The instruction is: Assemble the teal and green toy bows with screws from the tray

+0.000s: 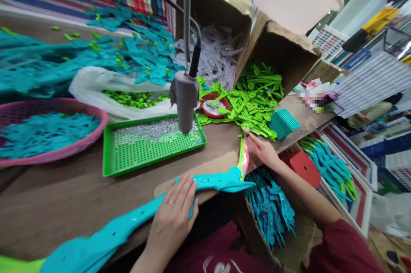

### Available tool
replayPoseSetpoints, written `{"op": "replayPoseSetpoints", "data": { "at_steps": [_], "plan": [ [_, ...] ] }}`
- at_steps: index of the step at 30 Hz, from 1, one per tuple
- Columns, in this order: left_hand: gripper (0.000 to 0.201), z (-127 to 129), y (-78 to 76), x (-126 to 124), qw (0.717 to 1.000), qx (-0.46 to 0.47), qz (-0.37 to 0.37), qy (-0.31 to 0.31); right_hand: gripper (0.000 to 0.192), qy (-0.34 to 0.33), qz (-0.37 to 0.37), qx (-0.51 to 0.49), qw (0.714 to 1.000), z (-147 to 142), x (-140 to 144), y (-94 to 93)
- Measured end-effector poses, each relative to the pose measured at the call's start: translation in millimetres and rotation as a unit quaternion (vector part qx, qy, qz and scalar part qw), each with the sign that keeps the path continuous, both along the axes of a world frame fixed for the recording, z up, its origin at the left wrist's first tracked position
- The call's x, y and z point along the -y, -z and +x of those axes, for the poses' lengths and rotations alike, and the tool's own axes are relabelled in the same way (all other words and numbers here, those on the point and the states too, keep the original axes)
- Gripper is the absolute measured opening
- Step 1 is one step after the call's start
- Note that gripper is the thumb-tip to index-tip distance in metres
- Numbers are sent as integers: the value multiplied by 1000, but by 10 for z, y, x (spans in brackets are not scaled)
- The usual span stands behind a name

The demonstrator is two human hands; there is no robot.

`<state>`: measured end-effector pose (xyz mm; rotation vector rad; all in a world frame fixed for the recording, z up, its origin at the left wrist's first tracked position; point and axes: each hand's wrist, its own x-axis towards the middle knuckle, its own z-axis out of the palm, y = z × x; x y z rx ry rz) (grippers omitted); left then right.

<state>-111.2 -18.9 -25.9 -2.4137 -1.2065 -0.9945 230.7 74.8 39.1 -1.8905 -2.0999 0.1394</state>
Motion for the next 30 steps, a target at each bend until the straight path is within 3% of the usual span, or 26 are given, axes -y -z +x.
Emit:
{"op": "replayPoseSetpoints", "data": {
  "at_steps": [3, 5, 7, 12, 16, 22, 30],
  "plan": [
    [38, -26, -43, -6, 1000, -4, -18, 5, 48, -119, -25, 124, 985, -219, -115, -121],
    [40, -44, -91, -40, 999, 2, -35, 8, 42, -232, -37, 218, 947, -422, -321, -253],
    [39, -62, -136, -98, 998, 20, -58, 15, 31, -284, -29, 254, 924, -645, -630, -409],
    [33, -89, -173, -218, 992, 62, -110, 3, 31, -237, -19, 265, 934, -1178, -1584, -652],
    [35, -91, -175, -199, 991, 69, -116, -18, 20, -200, -66, 283, 936, -1490, -2073, -500],
    [31, -57, -243, -140, 984, 75, -159, -40, 35, -157, -86, 272, 946, -1602, -2166, -221],
    [28, -59, -255, -86, 977, 85, -191, -29, 28, -136, -108, 243, 954, -1577, -2182, -278]
  ]
}}
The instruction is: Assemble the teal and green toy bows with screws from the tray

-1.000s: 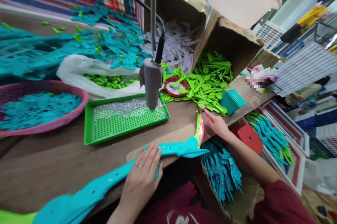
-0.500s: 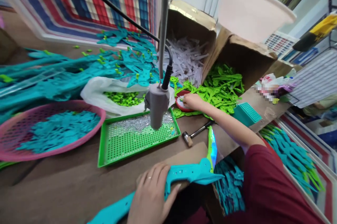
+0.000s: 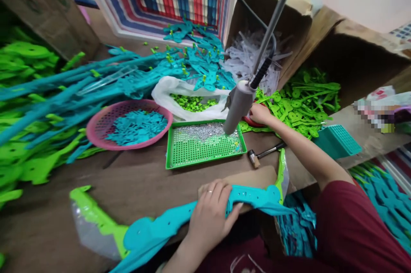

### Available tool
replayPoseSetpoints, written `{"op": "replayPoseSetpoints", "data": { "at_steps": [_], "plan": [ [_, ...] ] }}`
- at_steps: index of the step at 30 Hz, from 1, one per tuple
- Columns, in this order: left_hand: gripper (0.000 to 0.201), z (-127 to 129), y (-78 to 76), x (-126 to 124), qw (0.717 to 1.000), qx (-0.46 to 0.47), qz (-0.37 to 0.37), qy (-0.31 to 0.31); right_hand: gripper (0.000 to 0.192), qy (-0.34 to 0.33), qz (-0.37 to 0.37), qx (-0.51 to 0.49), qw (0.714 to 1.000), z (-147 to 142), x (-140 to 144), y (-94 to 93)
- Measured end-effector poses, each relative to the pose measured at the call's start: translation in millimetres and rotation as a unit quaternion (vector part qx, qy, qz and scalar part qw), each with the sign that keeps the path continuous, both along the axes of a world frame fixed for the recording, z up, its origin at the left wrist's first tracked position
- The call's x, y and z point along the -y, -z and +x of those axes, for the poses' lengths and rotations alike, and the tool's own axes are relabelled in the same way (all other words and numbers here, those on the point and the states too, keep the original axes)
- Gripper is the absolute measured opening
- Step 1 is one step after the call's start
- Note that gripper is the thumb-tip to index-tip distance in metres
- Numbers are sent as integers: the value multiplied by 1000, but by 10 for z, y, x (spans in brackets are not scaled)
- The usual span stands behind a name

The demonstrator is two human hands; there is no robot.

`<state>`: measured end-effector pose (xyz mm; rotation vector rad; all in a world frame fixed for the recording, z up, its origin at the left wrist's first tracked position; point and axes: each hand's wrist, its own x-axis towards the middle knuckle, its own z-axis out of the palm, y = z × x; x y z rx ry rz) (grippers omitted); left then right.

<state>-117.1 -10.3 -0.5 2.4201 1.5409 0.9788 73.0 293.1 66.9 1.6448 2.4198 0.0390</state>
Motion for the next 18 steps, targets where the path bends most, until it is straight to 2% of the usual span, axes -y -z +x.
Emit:
{"op": "replayPoseSetpoints", "data": {
  "at_steps": [9, 12, 14, 15, 16, 18],
  "plan": [
    [28, 17, 6, -49, 1000, -11, 25, 7, 34, -11, 44, -95, 994, 158, 129, -261],
    [30, 17, 1, -47, 1000, -5, 5, 17, 30, -13, 75, -145, 987, 251, 367, -350],
    [32, 10, 5, -37, 1000, 10, -10, 28, 25, -43, 70, -270, 959, 326, 726, -387],
    [33, 7, 10, -33, 999, 16, -16, 31, 19, -75, 38, -360, 929, 366, 954, -387],
    [34, 4, 15, -30, 999, 20, -20, 31, 15, -117, -37, -430, 895, 410, 1197, -367],
    [36, 5, 26, -31, 999, 17, -22, 25, 17, -193, -177, -476, 839, 497, 1653, -258]
  ]
}}
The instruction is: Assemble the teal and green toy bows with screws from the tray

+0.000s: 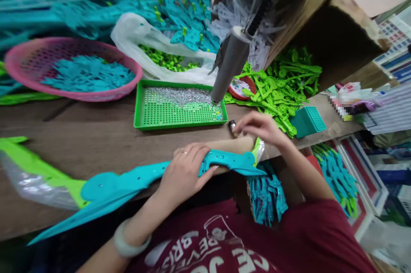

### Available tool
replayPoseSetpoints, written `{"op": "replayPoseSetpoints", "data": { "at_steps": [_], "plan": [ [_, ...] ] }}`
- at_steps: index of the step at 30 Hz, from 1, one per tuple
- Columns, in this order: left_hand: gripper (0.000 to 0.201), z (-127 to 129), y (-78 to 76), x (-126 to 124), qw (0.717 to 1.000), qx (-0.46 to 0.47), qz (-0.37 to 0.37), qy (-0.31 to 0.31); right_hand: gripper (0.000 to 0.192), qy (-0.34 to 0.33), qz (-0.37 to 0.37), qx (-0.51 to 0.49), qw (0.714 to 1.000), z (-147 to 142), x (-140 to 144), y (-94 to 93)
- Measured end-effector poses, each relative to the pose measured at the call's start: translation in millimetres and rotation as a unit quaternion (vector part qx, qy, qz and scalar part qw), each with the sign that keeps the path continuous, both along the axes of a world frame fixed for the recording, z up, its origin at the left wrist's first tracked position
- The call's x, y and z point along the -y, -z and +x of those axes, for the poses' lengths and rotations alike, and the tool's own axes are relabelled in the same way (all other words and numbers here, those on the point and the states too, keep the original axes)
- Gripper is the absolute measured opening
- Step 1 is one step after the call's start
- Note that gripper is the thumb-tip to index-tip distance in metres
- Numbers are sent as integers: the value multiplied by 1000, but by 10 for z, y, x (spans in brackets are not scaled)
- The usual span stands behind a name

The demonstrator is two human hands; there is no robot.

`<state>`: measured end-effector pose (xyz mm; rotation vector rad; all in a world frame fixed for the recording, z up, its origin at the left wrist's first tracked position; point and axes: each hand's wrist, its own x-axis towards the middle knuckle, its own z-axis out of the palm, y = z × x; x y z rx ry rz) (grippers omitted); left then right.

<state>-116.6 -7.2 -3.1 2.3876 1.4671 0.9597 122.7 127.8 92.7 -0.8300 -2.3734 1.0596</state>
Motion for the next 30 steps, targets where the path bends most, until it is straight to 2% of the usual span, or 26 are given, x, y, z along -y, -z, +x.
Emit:
{"op": "replayPoseSetpoints", "data": {
  "at_steps": [3, 5, 7, 12, 18, 20, 23, 26, 28, 30],
  "plan": [
    [38, 13, 11, -14, 1000, -14, 3, -7, 23, -89, 5, 2, 996, 96, 399, 292],
    [37, 21, 8, -21, 1000, -22, 1, -9, 24, -113, 18, 27, 993, 119, 450, 469],
    [36, 22, -3, -21, 1000, -29, -5, -6, 22, -129, 20, 48, 990, 123, 410, 564],
    [34, 18, -29, -14, 999, -32, -15, -3, 17, -135, 28, 59, 989, 126, 348, 557],
    [33, 58, -49, -34, 999, -30, -38, -9, 24, -175, 101, 122, 972, 59, 405, 597],
    [38, 16, -56, -8, 998, -36, -42, -2, 24, -168, 129, 132, 968, 53, 403, 600],
    [66, -156, -64, 89, 996, -80, -41, 0, 19, -137, 130, 90, 978, 120, 446, 555],
    [87, -342, -77, 226, 990, -128, -57, -14, 32, -28, 121, 79, 989, 262, 634, 488],
    [88, -376, -98, 316, 989, -138, -55, -16, 40, 35, 152, 123, 980, 359, 844, 461],
    [82, -320, -127, 407, 988, -148, -17, -28, 40, 58, 202, 181, 961, 422, 1088, 445]
  ]
}}
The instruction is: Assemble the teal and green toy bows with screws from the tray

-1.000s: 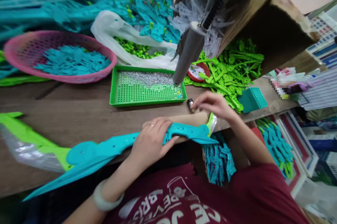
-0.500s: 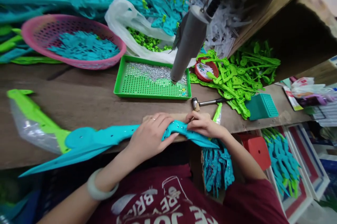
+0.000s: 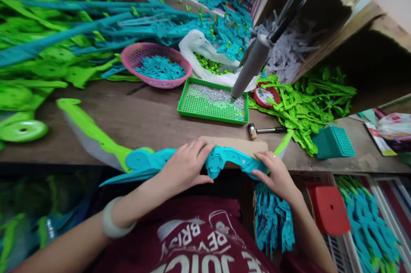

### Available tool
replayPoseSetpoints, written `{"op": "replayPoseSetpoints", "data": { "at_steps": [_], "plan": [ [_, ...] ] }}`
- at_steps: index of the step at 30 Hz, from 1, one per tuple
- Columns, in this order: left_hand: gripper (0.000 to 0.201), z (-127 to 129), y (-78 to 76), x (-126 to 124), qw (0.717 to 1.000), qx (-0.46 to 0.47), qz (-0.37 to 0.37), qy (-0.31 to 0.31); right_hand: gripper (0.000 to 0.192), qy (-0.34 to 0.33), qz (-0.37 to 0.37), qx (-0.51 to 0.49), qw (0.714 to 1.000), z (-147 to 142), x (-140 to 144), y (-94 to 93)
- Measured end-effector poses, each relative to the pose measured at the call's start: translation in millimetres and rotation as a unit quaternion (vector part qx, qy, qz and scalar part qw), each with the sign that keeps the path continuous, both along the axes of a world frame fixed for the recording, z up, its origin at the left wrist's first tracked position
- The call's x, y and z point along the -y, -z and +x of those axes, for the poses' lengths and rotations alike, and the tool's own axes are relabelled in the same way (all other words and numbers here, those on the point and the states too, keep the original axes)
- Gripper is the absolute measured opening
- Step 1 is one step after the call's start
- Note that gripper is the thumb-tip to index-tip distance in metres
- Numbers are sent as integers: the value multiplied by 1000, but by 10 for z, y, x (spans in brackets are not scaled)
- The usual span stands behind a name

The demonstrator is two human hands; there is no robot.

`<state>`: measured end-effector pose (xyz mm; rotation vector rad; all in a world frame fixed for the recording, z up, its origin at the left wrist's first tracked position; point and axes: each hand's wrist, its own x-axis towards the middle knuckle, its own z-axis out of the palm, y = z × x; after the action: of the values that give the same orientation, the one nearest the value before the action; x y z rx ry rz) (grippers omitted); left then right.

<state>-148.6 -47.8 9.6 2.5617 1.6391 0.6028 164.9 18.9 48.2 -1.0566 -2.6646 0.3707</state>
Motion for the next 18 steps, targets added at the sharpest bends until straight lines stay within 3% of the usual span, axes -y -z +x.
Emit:
{"op": "replayPoseSetpoints", "data": {
  "at_steps": [4, 8, 12, 16, 18],
  "plan": [
    [55, 168, -36, 183, 979, -43, 196, 25, 36, 39, 117, 46, 991, -34, 381, -62],
    [56, 55, -34, 188, 933, -63, 349, 56, 26, 31, 205, 29, 978, -165, 443, -220],
    [43, -66, -212, 338, 926, -81, 367, 20, 18, 5, 289, -39, 957, -254, 659, -326],
    [39, 31, -463, 910, 927, -110, 351, -76, 31, -93, 321, -60, 940, -261, 858, -196],
    [39, -102, -463, 1220, 927, -162, 313, -130, 35, -163, 343, -99, 920, -518, 760, -80]
  ]
}}
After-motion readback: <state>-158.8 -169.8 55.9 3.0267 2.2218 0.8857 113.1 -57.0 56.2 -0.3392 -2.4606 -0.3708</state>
